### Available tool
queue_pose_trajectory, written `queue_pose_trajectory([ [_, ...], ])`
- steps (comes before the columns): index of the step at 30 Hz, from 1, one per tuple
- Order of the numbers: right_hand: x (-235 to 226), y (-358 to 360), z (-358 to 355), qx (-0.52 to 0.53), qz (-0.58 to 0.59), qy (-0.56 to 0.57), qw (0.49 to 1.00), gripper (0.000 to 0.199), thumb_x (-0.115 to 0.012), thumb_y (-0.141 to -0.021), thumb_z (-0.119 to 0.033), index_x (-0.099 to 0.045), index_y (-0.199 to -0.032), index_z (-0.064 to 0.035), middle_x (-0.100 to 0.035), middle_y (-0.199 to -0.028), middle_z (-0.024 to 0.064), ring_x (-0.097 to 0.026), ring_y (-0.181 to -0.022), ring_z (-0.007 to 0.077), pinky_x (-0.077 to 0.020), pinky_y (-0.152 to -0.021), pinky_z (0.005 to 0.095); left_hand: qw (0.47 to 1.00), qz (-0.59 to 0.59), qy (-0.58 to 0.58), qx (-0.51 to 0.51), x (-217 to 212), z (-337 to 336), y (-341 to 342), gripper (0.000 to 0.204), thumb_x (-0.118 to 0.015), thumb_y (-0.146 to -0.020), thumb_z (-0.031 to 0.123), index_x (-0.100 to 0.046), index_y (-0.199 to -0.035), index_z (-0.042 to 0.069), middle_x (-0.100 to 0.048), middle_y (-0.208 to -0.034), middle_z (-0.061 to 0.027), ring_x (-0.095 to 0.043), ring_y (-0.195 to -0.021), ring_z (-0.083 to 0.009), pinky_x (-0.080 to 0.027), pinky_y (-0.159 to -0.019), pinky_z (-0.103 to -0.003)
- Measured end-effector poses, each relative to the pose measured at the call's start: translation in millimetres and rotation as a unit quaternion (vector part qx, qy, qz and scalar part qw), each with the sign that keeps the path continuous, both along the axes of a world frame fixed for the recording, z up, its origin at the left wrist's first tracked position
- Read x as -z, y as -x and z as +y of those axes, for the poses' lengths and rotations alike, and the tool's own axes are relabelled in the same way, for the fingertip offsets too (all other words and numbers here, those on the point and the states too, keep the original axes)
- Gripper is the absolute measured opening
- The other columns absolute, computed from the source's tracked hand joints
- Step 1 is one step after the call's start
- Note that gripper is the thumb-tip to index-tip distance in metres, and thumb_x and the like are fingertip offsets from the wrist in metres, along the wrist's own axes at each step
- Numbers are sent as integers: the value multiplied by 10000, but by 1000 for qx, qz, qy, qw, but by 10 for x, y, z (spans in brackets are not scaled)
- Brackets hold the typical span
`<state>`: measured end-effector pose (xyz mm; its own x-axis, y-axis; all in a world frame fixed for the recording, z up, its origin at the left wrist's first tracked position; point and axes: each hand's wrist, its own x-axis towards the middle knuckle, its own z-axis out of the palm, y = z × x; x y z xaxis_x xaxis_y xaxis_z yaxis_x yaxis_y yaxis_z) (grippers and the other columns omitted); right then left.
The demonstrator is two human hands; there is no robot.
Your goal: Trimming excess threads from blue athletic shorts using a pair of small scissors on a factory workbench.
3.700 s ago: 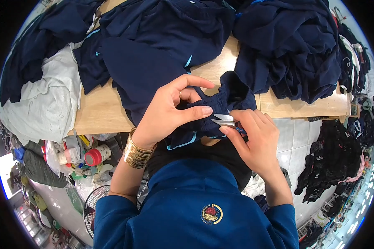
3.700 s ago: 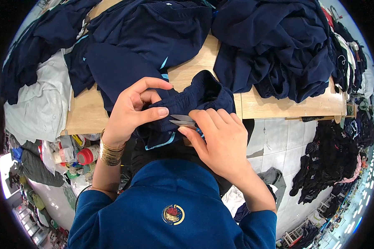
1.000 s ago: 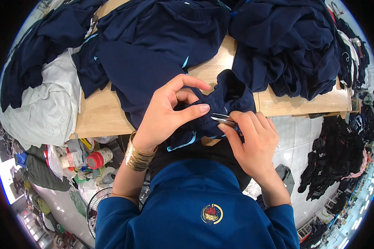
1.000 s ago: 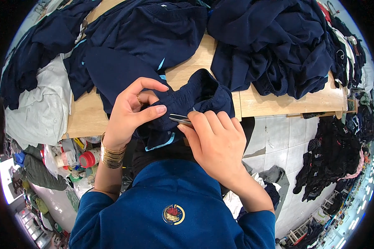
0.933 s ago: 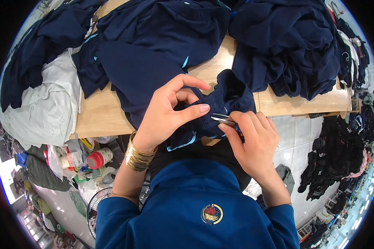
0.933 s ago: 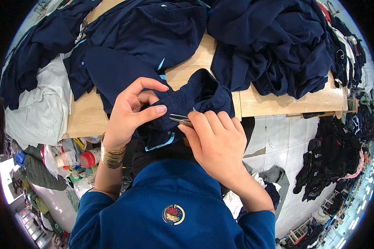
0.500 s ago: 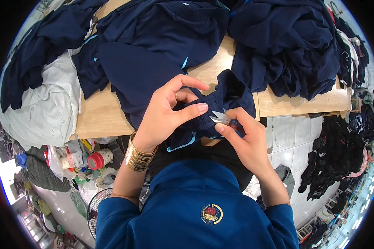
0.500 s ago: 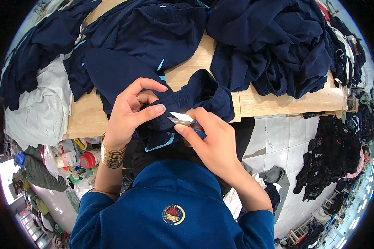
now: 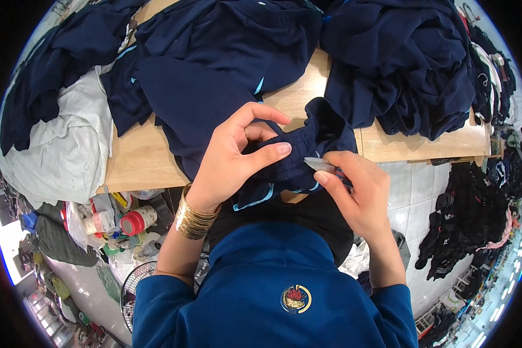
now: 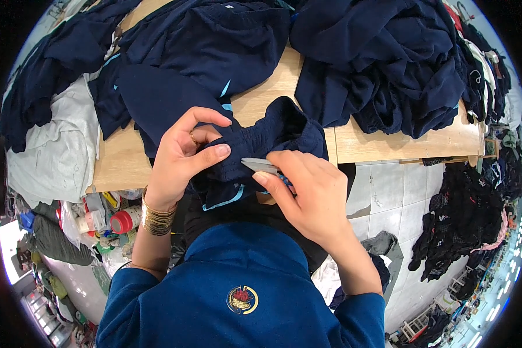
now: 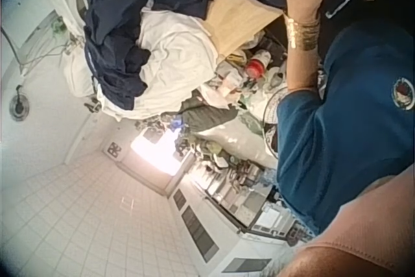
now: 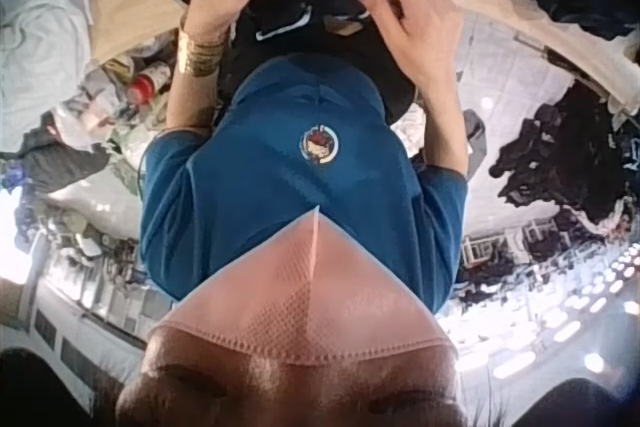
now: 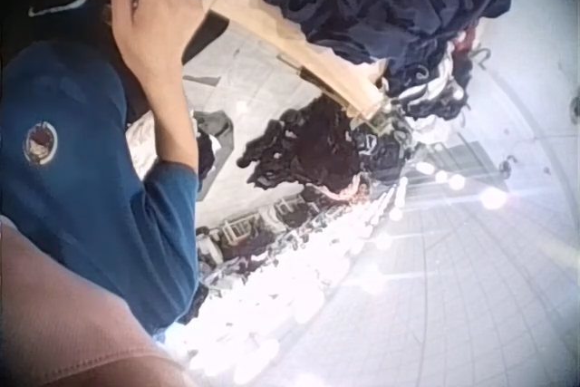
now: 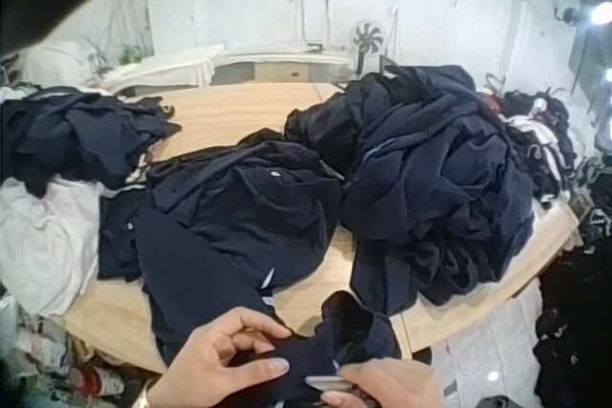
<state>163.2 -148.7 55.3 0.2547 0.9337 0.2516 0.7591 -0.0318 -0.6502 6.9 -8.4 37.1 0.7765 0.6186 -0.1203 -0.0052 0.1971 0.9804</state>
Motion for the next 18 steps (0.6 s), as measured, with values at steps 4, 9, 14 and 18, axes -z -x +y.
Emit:
queue_pose_trajectory([
  [4,-30,5,-8,-36,-78,0,996,192,-684,-781,-219,-609,-850,-56,-568,-654,48,-549,-554,193,-399,-497,294,1000,-5,-20,-4,-4,-10,-11,313,-700,-775,86,-547,-1043,33,-593,-781,-4,-532,-723,-34,-379,-654,-169],
  [9,-15,44,13,-28,-118,-10,993,194,-674,-786,-233,-599,-847,-66,-541,-643,30,-536,-555,185,-392,-502,296,1000,-5,-23,-3,-29,-25,-26,310,-699,-777,85,-544,-1040,32,-597,-774,-4,-537,-725,-36,-381,-663,-174],
  [14,-24,62,12,-24,-130,-7,991,196,-671,-789,-236,-597,-860,-69,-541,-655,25,-536,-567,183,-387,-504,299,1000,0,-21,-5,-51,-14,-14,310,-696,-780,83,-541,-1043,30,-598,-765,-2,-539,-729,-35,-379,-657,-170],
  [18,-16,57,24,-25,-129,-7,991,199,-672,-789,-240,-595,-864,-73,-545,-669,24,-538,-577,183,-386,-512,294,1000,-12,-10,-3,-33,-12,-26,312,-699,-778,82,-542,-1043,29,-602,-763,-7,-535,-723,-30,-374,-650,-166],
])
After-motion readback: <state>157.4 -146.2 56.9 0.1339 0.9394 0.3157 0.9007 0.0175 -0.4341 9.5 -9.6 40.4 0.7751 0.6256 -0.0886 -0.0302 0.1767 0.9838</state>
